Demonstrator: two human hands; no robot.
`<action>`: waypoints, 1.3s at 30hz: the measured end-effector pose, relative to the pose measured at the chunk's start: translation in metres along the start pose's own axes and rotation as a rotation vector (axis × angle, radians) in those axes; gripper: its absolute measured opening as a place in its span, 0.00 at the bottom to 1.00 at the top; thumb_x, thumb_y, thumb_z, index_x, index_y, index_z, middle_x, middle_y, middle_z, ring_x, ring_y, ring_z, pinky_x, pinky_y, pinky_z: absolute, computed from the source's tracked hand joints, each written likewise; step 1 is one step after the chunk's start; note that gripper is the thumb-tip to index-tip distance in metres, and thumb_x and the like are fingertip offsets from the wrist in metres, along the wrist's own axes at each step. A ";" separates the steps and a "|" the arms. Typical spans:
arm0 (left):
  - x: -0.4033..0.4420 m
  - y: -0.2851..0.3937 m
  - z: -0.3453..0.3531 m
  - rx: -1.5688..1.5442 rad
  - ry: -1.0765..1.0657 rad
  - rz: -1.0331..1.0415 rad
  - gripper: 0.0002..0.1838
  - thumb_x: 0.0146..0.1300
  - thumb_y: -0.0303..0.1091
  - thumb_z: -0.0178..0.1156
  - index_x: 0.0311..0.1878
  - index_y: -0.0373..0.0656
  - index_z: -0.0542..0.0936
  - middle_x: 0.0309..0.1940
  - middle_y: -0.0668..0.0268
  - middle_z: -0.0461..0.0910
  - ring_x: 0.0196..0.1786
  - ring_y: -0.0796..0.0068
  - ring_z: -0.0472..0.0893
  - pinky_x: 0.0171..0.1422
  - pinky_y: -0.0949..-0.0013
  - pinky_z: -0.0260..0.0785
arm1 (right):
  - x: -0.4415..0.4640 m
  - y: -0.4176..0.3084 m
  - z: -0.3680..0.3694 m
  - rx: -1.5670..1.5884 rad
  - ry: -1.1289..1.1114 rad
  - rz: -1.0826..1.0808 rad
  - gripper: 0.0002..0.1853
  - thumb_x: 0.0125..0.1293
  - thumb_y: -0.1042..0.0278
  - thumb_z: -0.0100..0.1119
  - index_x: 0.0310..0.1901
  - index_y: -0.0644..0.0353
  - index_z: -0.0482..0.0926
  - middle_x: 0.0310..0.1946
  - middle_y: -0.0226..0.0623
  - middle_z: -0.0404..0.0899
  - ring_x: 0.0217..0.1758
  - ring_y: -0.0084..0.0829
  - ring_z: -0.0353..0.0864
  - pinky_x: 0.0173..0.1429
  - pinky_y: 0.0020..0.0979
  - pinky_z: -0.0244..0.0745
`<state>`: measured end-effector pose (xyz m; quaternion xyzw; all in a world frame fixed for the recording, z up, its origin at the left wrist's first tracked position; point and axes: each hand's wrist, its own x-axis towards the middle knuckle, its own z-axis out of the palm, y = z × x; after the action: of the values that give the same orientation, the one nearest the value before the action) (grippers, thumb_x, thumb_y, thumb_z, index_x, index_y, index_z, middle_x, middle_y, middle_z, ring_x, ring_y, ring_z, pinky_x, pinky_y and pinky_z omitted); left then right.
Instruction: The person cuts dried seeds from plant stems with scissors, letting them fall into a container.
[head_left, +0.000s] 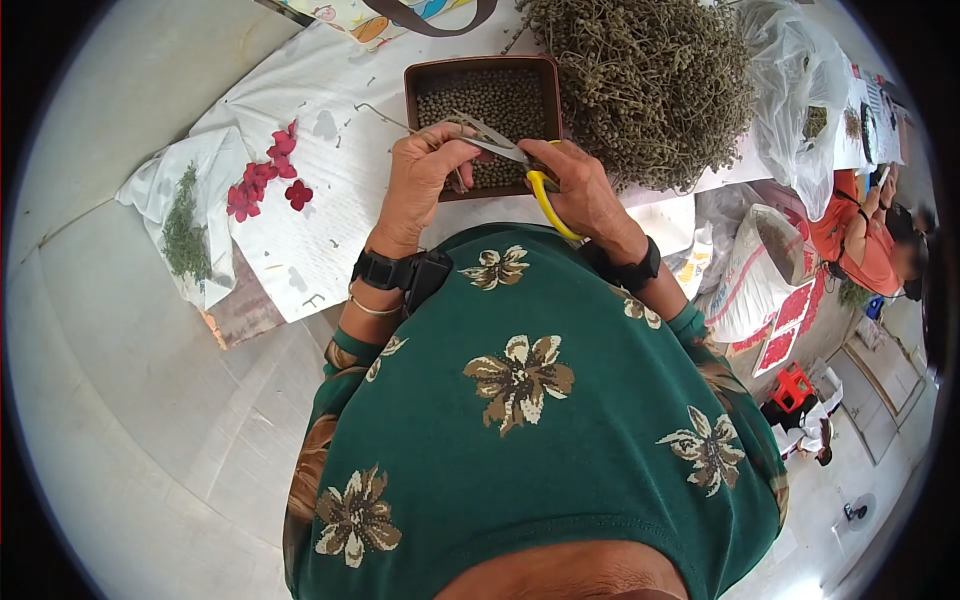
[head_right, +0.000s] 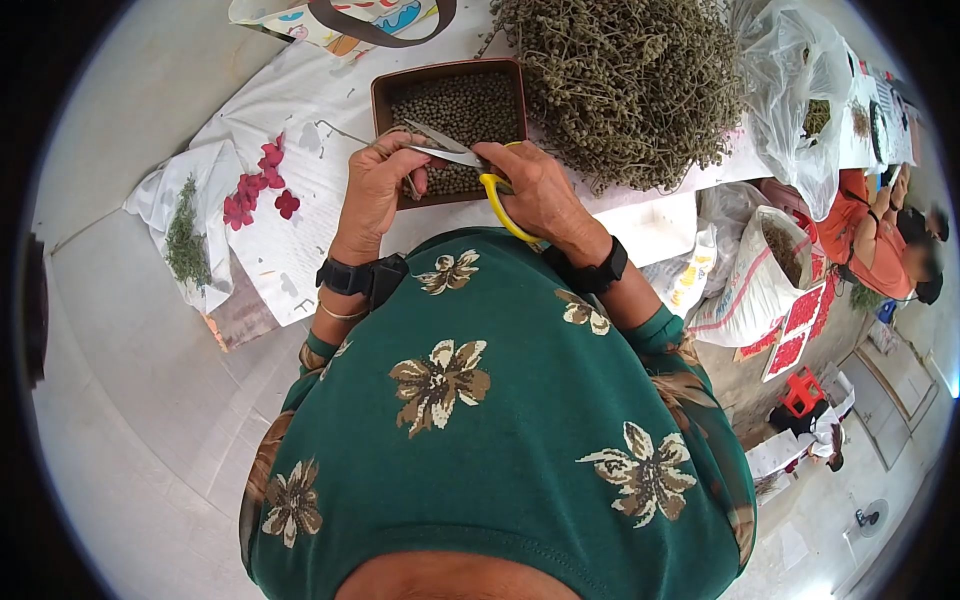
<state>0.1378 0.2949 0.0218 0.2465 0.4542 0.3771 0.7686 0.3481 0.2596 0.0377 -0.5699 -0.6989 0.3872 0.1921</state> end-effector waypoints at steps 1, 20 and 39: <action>0.000 -0.001 0.000 0.022 0.001 0.010 0.07 0.58 0.26 0.60 0.38 0.34 0.81 0.26 0.64 0.81 0.22 0.83 0.74 0.28 0.80 0.67 | 0.001 0.000 0.000 0.002 -0.001 0.000 0.20 0.58 0.74 0.63 0.54 0.59 0.76 0.39 0.47 0.79 0.38 0.44 0.81 0.40 0.37 0.77; 0.004 -0.007 0.002 0.082 0.038 0.028 0.06 0.54 0.24 0.60 0.34 0.32 0.81 0.23 0.64 0.80 0.22 0.82 0.74 0.27 0.80 0.65 | 0.006 0.000 0.005 -0.015 0.020 -0.064 0.22 0.53 0.74 0.63 0.52 0.57 0.76 0.35 0.47 0.79 0.40 0.48 0.79 0.42 0.43 0.75; 0.004 -0.003 -0.006 -0.085 0.043 -0.004 0.08 0.57 0.21 0.58 0.40 0.30 0.81 0.32 0.61 0.82 0.26 0.81 0.75 0.31 0.78 0.70 | 0.007 0.002 0.003 0.019 0.064 -0.055 0.20 0.53 0.76 0.62 0.51 0.58 0.76 0.32 0.46 0.79 0.40 0.47 0.78 0.42 0.41 0.73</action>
<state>0.1351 0.2964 0.0149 0.2043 0.4548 0.3997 0.7692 0.3453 0.2653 0.0335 -0.5607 -0.7040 0.3701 0.2302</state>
